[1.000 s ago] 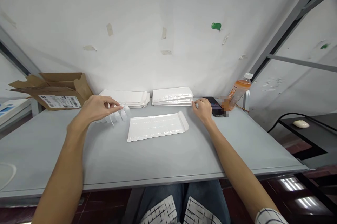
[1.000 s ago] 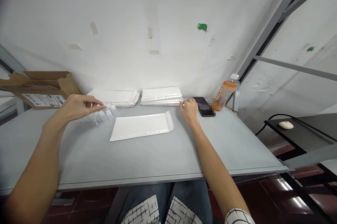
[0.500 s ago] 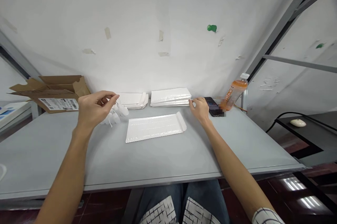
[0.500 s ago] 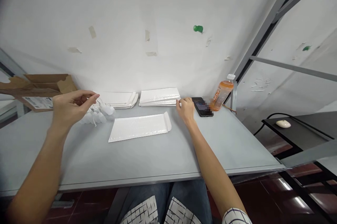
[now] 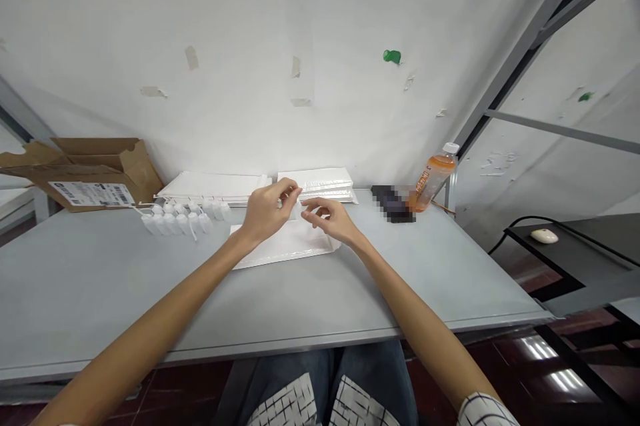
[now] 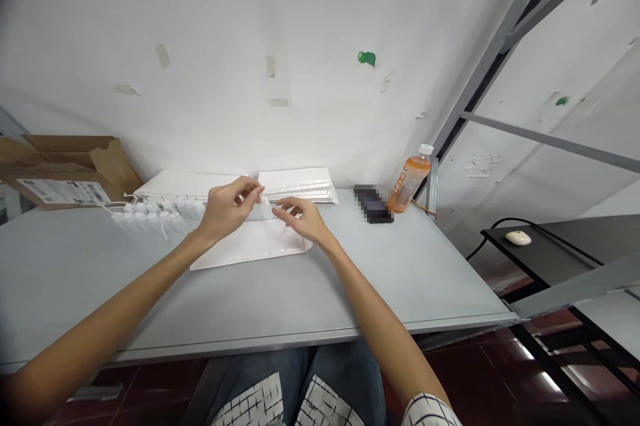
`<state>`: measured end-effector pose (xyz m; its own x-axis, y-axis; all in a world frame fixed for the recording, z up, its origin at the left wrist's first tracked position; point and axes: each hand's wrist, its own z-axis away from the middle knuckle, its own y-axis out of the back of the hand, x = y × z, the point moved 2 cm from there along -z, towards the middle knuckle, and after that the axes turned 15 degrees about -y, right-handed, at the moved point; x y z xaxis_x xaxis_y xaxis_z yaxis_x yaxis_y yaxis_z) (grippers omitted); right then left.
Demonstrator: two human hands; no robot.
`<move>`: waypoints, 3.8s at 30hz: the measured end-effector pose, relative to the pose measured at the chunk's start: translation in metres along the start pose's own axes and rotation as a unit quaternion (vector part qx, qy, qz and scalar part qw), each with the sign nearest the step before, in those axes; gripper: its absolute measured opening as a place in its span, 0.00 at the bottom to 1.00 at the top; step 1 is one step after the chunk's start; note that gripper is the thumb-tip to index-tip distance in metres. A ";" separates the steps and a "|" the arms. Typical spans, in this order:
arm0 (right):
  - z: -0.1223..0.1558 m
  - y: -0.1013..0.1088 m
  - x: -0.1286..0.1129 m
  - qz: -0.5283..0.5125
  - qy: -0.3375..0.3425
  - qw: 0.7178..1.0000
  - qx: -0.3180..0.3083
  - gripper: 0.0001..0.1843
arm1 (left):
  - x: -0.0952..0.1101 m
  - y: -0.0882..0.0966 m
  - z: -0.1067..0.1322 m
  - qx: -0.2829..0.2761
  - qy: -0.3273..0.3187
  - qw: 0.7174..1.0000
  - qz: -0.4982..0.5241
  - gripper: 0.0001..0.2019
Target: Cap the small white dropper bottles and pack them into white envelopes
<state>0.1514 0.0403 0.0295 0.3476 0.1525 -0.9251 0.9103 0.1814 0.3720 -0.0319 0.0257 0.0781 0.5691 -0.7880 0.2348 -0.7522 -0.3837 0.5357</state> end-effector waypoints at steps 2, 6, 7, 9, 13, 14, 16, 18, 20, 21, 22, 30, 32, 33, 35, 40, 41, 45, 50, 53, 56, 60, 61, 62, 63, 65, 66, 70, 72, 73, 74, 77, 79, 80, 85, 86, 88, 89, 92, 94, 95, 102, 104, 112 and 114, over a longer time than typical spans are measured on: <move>0.001 -0.004 0.000 -0.004 0.000 1.000 -0.017 0.20 | 0.006 -0.011 -0.001 -0.013 -0.014 1.000 0.015 0.08; 0.000 -0.010 0.003 0.004 0.032 0.999 0.008 0.13 | 0.013 -0.026 -0.001 -0.033 -0.031 0.998 0.049 0.09; 0.000 -0.011 0.003 0.007 0.038 0.999 0.009 0.12 | 0.013 -0.029 0.000 -0.037 -0.034 0.997 0.057 0.09; -0.001 -0.011 0.003 0.009 0.034 0.999 0.003 0.11 | 0.012 -0.033 0.002 -0.034 -0.038 0.997 0.066 0.08; -0.006 0.001 0.009 -0.020 -0.027 0.999 0.031 0.13 | 0.002 -0.038 0.015 -0.021 -0.043 0.999 0.027 0.19; -0.008 0.006 0.012 -0.031 -0.044 0.997 0.050 0.13 | -0.002 -0.038 0.020 -0.030 -0.042 0.999 0.009 0.22; -0.013 0.018 0.020 -0.047 -0.077 0.993 0.077 0.13 | -0.010 -0.040 0.035 -0.073 -0.031 0.997 -0.011 0.23; -0.018 0.029 0.029 -0.060 -0.113 0.988 0.084 0.13 | -0.016 -0.043 0.050 -0.143 -0.046 0.989 -0.011 0.24; -0.020 0.036 0.036 -0.079 -0.146 0.984 0.071 0.16 | -0.019 -0.048 0.065 -0.221 -0.064 0.973 -0.007 0.26; -0.020 0.039 0.039 -0.087 -0.157 0.982 0.060 0.17 | -0.020 -0.051 0.070 -0.257 -0.079 0.963 -0.005 0.29; -0.020 0.040 0.042 -0.091 -0.165 0.981 0.049 0.18 | -0.019 -0.054 0.075 -0.289 -0.092 0.953 -0.005 0.33; -0.015 0.045 0.041 -0.003 -0.161 0.987 -0.019 0.21 | -0.017 -0.061 0.078 -0.387 -0.089 0.918 -0.008 0.39; -0.014 0.047 0.041 -0.017 -0.175 0.984 -0.034 0.21 | -0.017 -0.061 0.077 -0.390 -0.087 0.917 -0.003 0.36; -0.014 0.048 0.041 -0.026 -0.183 0.982 -0.036 0.20 | -0.017 -0.061 0.077 -0.391 -0.085 0.916 -0.001 0.35; -0.015 0.050 0.043 -0.037 -0.197 0.979 -0.035 0.20 | -0.016 -0.063 0.077 -0.391 -0.081 0.917 0.001 0.32; -0.016 0.054 0.046 -0.038 -0.208 0.977 -0.024 0.21 | -0.013 -0.063 0.074 -0.363 -0.080 0.928 0.011 0.24; -0.016 0.055 0.046 -0.039 -0.209 0.977 -0.022 0.21 | -0.012 -0.062 0.074 -0.355 -0.080 0.931 0.014 0.23; -0.015 0.058 0.044 -0.044 -0.210 0.976 -0.022 0.21 | -0.012 -0.061 0.072 -0.335 -0.081 0.939 0.018 0.22; -0.016 0.063 0.046 -0.044 -0.211 0.976 -0.020 0.19 | -0.015 -0.062 0.075 -0.302 -0.084 0.949 0.012 0.22; -0.017 0.067 0.047 -0.050 -0.196 0.979 -0.021 0.19 | -0.016 -0.061 0.075 -0.269 -0.092 0.959 0.009 0.21; -0.016 0.070 0.047 -0.053 -0.181 0.982 -0.026 0.19 | -0.015 -0.060 0.074 -0.232 -0.093 0.968 0.010 0.20; -0.014 0.066 0.046 -0.044 -0.191 0.979 -0.052 0.19 | -0.014 -0.058 0.072 -0.203 -0.101 0.974 0.023 0.18; -0.014 0.064 0.045 -0.040 -0.194 0.978 -0.062 0.19 | -0.014 -0.058 0.072 -0.201 -0.102 0.974 0.028 0.18; -0.013 0.061 0.044 -0.035 -0.194 0.978 -0.073 0.20 | -0.014 -0.058 0.071 -0.202 -0.102 0.974 0.031 0.18; -0.012 0.058 0.043 -0.031 -0.192 0.977 -0.082 0.20 | -0.014 -0.058 0.071 -0.206 -0.101 0.973 0.032 0.19; -0.011 0.053 0.041 -0.023 -0.185 0.977 -0.100 0.21 | -0.015 -0.058 0.072 -0.223 -0.098 0.970 0.029 0.19; -0.011 0.051 0.040 -0.018 -0.184 0.977 -0.110 0.20 | -0.015 -0.058 0.072 -0.234 -0.097 0.967 0.027 0.19; -0.011 0.047 0.041 0.006 -0.199 0.970 -0.136 0.19 | -0.019 -0.056 0.073 -0.273 -0.085 0.958 0.028 0.23; -0.011 0.046 0.041 0.016 -0.197 0.972 -0.129 0.17 | -0.021 -0.055 0.073 -0.288 -0.079 0.954 0.029 0.25; -0.011 0.045 0.041 0.022 -0.192 0.974 -0.122 0.16 | -0.022 -0.055 0.074 -0.295 -0.077 0.952 0.028 0.26; -0.012 0.044 0.040 0.026 -0.189 0.975 -0.115 0.15 | -0.023 -0.055 0.074 -0.302 -0.075 0.950 0.026 0.27; -0.011 0.036 0.037 0.026 -0.187 0.975 -0.113 0.11 | -0.025 -0.054 0.075 -0.323 -0.065 0.944 0.015 0.28; -0.010 0.029 0.034 0.024 -0.182 0.976 -0.121 0.08 | -0.027 -0.053 0.075 -0.339 -0.054 0.939 0.014 0.29; -0.009 0.026 0.033 0.027 -0.176 0.976 -0.123 0.07 | -0.028 -0.053 0.075 -0.346 -0.049 0.937 0.016 0.30; -0.008 0.024 0.034 0.039 -0.167 0.975 -0.140 0.06 | -0.031 -0.052 0.076 -0.352 -0.049 0.935 0.023 0.31; -0.009 0.026 0.035 0.039 -0.170 0.975 -0.140 0.07 | -0.032 -0.053 0.076 -0.352 -0.049 0.935 0.022 0.31; -0.011 0.029 0.037 0.038 -0.171 0.975 -0.137 0.08 | -0.031 -0.054 0.077 -0.356 -0.044 0.933 0.018 0.31; -0.011 0.030 0.038 0.039 -0.168 0.975 -0.136 0.08 | -0.031 -0.054 0.076 -0.361 -0.041 0.932 0.018 0.32; -0.012 0.029 0.038 0.052 -0.155 0.977 -0.137 0.08 | -0.029 -0.054 0.075 -0.379 -0.027 0.925 0.022 0.34; -0.011 0.026 0.037 0.060 -0.151 0.976 -0.142 0.07 | -0.027 -0.053 0.074 -0.391 -0.018 0.920 0.026 0.35; -0.010 0.024 0.036 0.060 -0.149 0.976 -0.146 0.07 | -0.027 -0.053 0.074 -0.393 -0.016 0.919 0.027 0.35; -0.010 0.022 0.036 0.032 -0.148 0.975 -0.163 0.06 | -0.027 -0.052 0.074 -0.387 -0.016 0.922 0.031 0.35; -0.012 0.028 0.038 0.036 -0.152 0.976 -0.153 0.07 | -0.027 -0.052 0.073 -0.388 -0.015 0.921 0.029 0.35; -0.013 0.025 0.039 0.056 -0.143 0.975 -0.158 0.08 | -0.028 -0.052 0.074 -0.379 -0.025 0.925 0.026 0.34; -0.012 0.022 0.038 0.046 -0.146 0.974 -0.165 0.08 | -0.028 -0.053 0.075 -0.377 -0.029 0.925 0.024 0.34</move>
<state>0.1817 0.0616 0.0029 0.5166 -0.0915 -0.8513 0.7677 0.4898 0.4132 -0.0329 0.0319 -0.0171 0.5058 -0.8280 0.2418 -0.3182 0.0814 0.9445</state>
